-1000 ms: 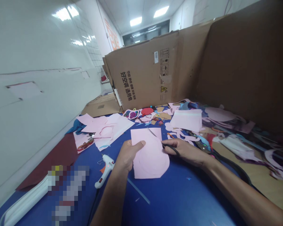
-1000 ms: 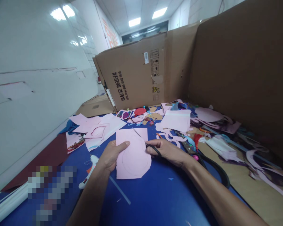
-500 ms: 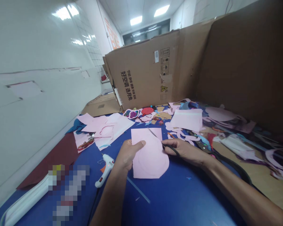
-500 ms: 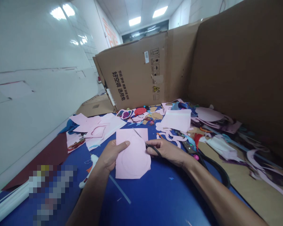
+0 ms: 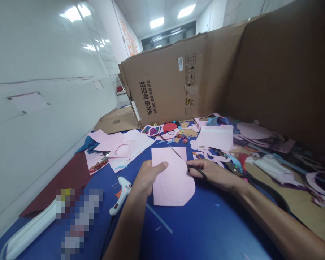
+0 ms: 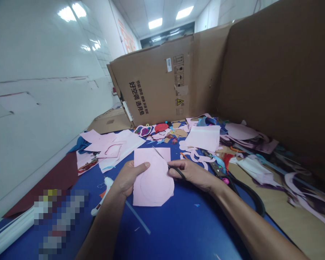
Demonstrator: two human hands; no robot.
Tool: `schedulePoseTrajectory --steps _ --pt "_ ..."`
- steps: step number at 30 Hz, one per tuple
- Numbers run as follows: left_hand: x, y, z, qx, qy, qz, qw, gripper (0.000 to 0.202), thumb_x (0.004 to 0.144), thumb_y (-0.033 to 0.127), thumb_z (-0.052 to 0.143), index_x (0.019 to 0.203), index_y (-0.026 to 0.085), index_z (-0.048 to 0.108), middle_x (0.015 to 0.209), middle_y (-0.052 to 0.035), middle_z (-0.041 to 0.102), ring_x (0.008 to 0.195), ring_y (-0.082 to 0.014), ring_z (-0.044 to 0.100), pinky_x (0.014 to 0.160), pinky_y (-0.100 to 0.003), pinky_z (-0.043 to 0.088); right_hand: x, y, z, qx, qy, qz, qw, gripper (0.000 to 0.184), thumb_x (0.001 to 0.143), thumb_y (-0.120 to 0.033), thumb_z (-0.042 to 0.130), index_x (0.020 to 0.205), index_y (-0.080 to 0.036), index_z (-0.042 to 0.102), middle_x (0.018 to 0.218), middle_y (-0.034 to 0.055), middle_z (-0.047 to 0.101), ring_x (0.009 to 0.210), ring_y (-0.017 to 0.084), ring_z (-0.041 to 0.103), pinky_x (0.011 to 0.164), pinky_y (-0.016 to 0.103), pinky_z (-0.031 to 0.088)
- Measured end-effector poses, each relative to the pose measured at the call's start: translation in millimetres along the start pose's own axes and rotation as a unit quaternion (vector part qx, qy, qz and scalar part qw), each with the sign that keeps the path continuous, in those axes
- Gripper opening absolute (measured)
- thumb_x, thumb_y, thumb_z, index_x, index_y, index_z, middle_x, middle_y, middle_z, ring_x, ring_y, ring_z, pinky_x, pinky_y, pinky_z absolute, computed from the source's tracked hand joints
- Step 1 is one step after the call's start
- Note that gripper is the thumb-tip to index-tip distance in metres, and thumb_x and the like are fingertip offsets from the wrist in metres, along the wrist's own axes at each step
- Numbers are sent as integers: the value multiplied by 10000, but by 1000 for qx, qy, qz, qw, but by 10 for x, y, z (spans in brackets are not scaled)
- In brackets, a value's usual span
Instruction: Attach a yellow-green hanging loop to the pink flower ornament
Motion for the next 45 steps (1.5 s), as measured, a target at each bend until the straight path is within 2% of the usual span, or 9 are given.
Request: schedulePoseTrajectory --steps 5,10,16,22,26,29,34,40,45 --pt "7 0 -9 5 -1 0 1000 422 656 343 954 976 95 836 960 -201 841 742 -295 795 731 -389 624 -11 -5 1 -1 1 -2 1000 518 891 -672 782 1231 -284 834 1116 29 792 1041 266 641 967 378 469" --pt "12 -3 -30 12 2 -2 1000 430 648 355 959 955 86 826 966 -211 837 743 -302 796 727 -394 627 -8 -13 9 -13 4 3 1000 562 890 -713 757 1199 -249 830 1039 29 754 936 231 593 871 343 452" --pt "18 9 -34 4 -1 -13 1000 422 647 309 950 982 81 830 934 -193 841 738 -295 798 723 -384 627 -20 -81 21 -49 8 -5 999 581 881 -767 722 1024 -209 795 823 -4 587 764 170 417 713 297 340" --pt "12 10 -43 8 -1 -19 1000 416 650 302 946 979 76 829 940 -196 840 736 -294 796 725 -386 625 -24 -104 39 -35 -6 -18 999 510 930 -714 708 883 -207 734 764 -28 467 740 156 331 690 300 260" --pt "4 16 -44 13 -1 -17 1000 413 654 300 949 982 78 833 932 -191 839 746 -291 795 728 -381 621 -9 -55 43 -5 2 -3 1000 457 881 -673 791 987 -229 795 823 -18 586 767 161 427 729 297 329" --pt "2 16 -36 15 -7 -14 1000 436 654 310 953 1004 79 835 943 -188 841 759 -290 797 737 -378 620 4 -4 44 31 4 4 1000 492 848 -653 836 1138 -256 819 977 10 717 899 202 563 862 325 419" --pt "1 13 -27 15 -10 -13 1000 447 643 320 955 1000 82 829 947 -186 842 750 -290 796 741 -381 621 15 40 30 42 3 7 999 525 858 -638 834 1233 -271 820 1075 33 779 1038 249 637 985 375 454" --pt "-7 33 -8 10 -2 -18 1000 385 644 285 941 957 90 830 912 -178 841 747 -289 797 730 -371 617 0 -7 19 8 8 5 1000 468 858 -605 844 1194 -280 840 1038 14 773 968 230 618 906 345 459" --pt "-11 41 -15 12 0 -14 1000 383 649 290 941 959 92 832 913 -177 841 751 -289 800 727 -367 618 -7 -61 27 -16 8 -2 1000 449 867 -627 821 1121 -258 839 928 0 707 848 193 536 814 314 424"
Point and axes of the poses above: each hand's wrist, its own x-axis towards the middle knuckle, its own z-axis out of the palm, y = z × x, the point moved 5 cm from there along x, towards the middle knuckle
